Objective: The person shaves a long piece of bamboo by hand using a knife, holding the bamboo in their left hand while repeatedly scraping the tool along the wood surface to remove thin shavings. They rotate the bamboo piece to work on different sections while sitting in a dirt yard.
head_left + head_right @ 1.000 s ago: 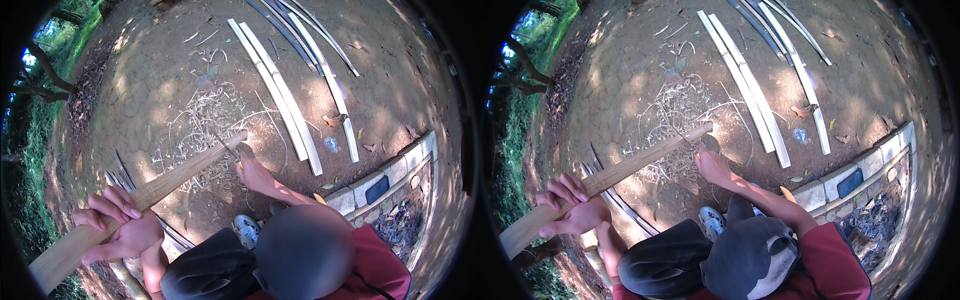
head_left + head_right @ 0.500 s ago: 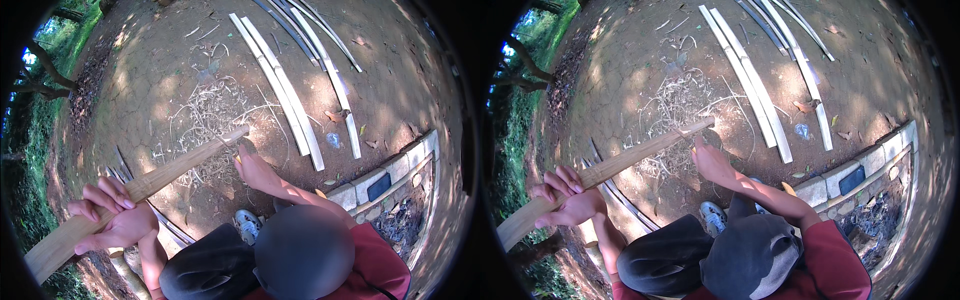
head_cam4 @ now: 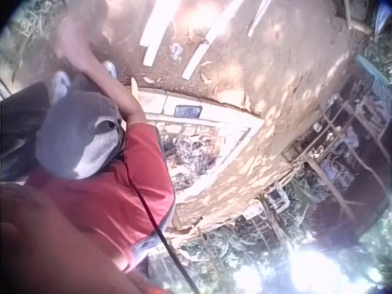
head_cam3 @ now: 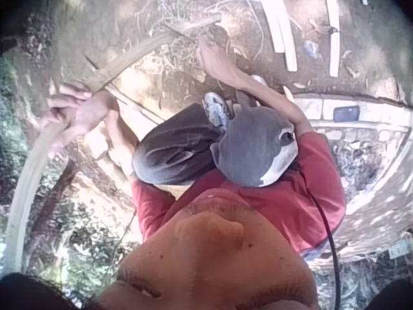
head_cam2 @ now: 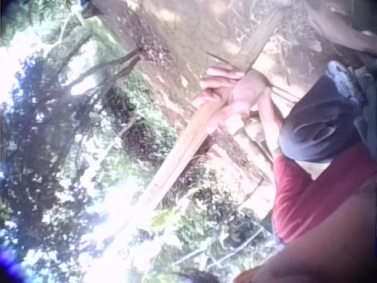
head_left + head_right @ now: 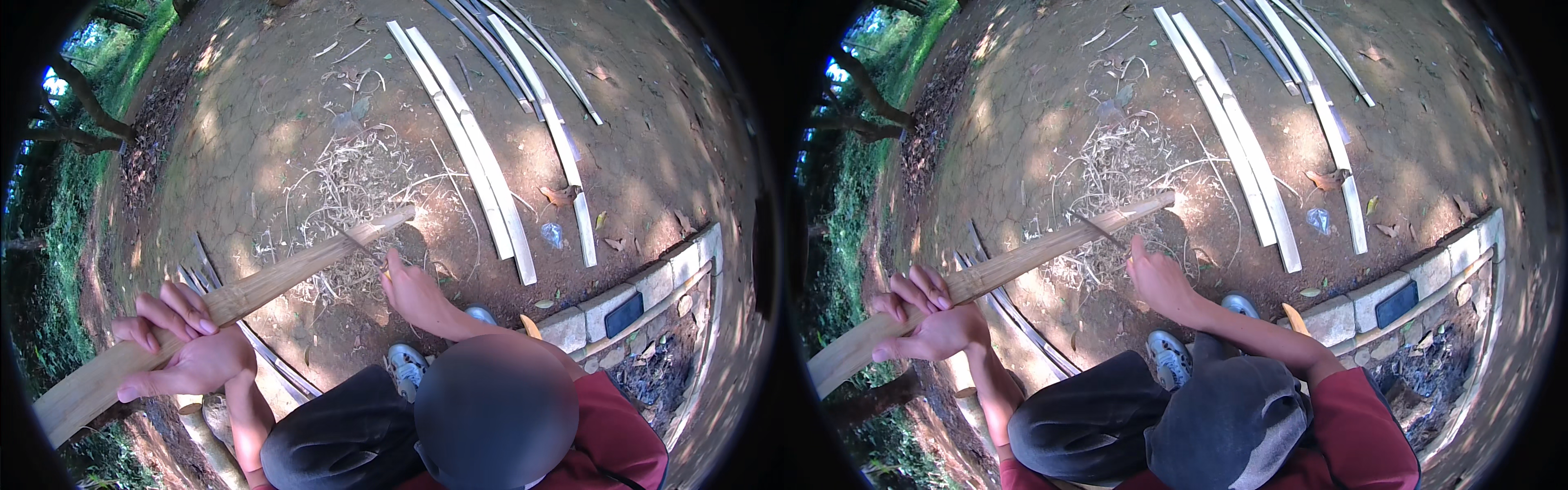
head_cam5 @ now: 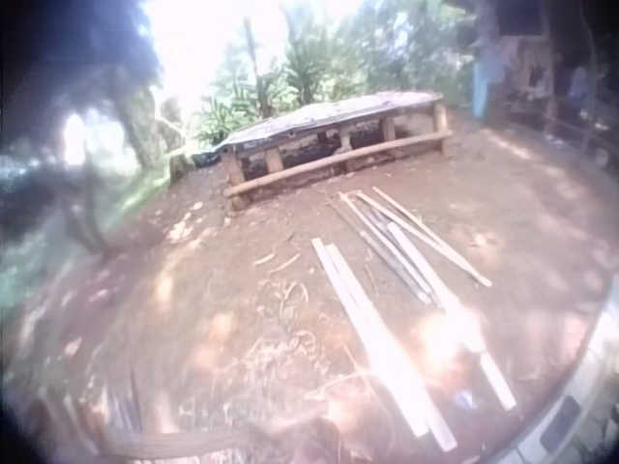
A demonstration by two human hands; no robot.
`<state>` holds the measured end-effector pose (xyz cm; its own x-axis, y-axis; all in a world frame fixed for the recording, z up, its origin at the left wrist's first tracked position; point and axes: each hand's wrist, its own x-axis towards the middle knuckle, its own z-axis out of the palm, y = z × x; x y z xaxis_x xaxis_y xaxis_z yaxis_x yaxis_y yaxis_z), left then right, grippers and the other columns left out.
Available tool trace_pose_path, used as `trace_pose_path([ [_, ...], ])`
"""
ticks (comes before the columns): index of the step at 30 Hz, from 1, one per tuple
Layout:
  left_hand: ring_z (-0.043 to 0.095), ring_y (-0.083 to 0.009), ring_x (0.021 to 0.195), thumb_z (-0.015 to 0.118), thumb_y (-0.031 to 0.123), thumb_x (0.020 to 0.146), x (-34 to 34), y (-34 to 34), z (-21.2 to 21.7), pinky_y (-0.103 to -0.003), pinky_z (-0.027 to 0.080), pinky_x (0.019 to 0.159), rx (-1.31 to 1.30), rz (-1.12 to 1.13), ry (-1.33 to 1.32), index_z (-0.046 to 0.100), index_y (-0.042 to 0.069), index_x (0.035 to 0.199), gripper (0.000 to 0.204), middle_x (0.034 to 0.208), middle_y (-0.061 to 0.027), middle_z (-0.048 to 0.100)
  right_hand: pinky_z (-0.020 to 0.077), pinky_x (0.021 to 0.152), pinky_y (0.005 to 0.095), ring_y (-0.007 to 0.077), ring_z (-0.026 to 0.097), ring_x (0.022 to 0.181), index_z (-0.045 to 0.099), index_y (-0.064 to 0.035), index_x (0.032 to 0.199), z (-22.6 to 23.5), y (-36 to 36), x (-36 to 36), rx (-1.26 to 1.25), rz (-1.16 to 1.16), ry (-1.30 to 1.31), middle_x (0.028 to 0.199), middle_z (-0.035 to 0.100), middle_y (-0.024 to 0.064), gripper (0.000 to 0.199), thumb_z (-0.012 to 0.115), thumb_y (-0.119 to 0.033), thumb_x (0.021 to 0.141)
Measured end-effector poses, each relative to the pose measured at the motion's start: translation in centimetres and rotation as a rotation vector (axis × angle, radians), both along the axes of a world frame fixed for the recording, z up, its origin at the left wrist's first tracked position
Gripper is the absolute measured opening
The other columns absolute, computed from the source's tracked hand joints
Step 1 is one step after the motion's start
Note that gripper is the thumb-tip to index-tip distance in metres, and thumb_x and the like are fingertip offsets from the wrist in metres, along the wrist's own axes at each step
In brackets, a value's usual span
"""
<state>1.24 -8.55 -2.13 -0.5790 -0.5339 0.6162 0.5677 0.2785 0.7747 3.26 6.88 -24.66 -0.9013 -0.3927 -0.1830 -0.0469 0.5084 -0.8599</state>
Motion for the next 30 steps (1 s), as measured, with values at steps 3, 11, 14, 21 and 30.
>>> trace_pose_path([
  [3,0.032,-0.0085,0.042,0.017,0.077,0.084,0.2,0.0,0.0,-0.018,0.025,0.04,0.016,-0.077,0.021,0.03,0.015,0.077,0.064,0.055,-0.001,0.034,0.0488,0.054,0.0504,0.0448,0.061,0.059,0.041,0.0104,0.107,-3.9,0.3,-1.3,0.029,-0.074,0.004,0.058,0.058,0.0256,0.031,0.05,-0.015,0.093],
  [11,0.035,-0.0087,0.042,0.021,0.076,0.085,0.5,0.2,-0.3,-0.018,0.03,0.042,-0.021,-0.14,0.018,0.031,0.015,0.078,0.062,0.055,-0.001,0.035,0.0479,0.056,0.0518,0.0451,0.061,0.06,0.043,0.0105,0.104,-5.4,-0.3,-0.8,0.031,-0.116,-0.09,0.059,0.058,0.0255,0.028,0.047,-0.015,0.093],
  [14,0.035,-0.0087,0.041,0.023,0.076,0.085,0.3,0.4,-0.1,-0.018,0.028,0.042,0.024,-0.146,0.023,0.032,0.015,0.078,0.061,0.055,-0.001,0.035,0.0449,0.055,0.0515,0.0452,0.06,0.061,0.041,0.0079,0.1,-9.5,3.0,-2.4,-0.004,-0.188,-0.277,0.06,0.057,0.0253,0.023,0.049,-0.012,0.093],
  [21,0.032,-0.0079,0.042,0.022,0.075,0.086,-0.2,-0.9,0.0,-0.018,0.026,0.039,-0.035,-0.04,-0.001,0.032,0.015,0.078,0.061,0.055,-0.0006,0.033,0.0431,0.052,0.0543,0.046,0.058,0.056,0.039,0.0081,0.104,-1.2,0.6,0.5,-0.119,-0.068,-0.064,0.055,0.055,0.0264,0.028,0.05,-0.016,0.093],
  [30,0.033,-0.0081,0.042,0.026,0.075,0.086,0.6,-1.2,0.1,-0.017,0.026,0.039,-0.007,-0.17,0.042,0.032,0.015,0.078,0.061,0.055,-0.0006,0.034,0.0435,0.052,0.0526,0.0466,0.058,0.058,0.042,0.008,0.104,-4.9,-0.2,-1.6,-0.019,-0.117,-0.031,0.059,0.056,0.0284,0.028,0.051,-0.016,0.093],
])
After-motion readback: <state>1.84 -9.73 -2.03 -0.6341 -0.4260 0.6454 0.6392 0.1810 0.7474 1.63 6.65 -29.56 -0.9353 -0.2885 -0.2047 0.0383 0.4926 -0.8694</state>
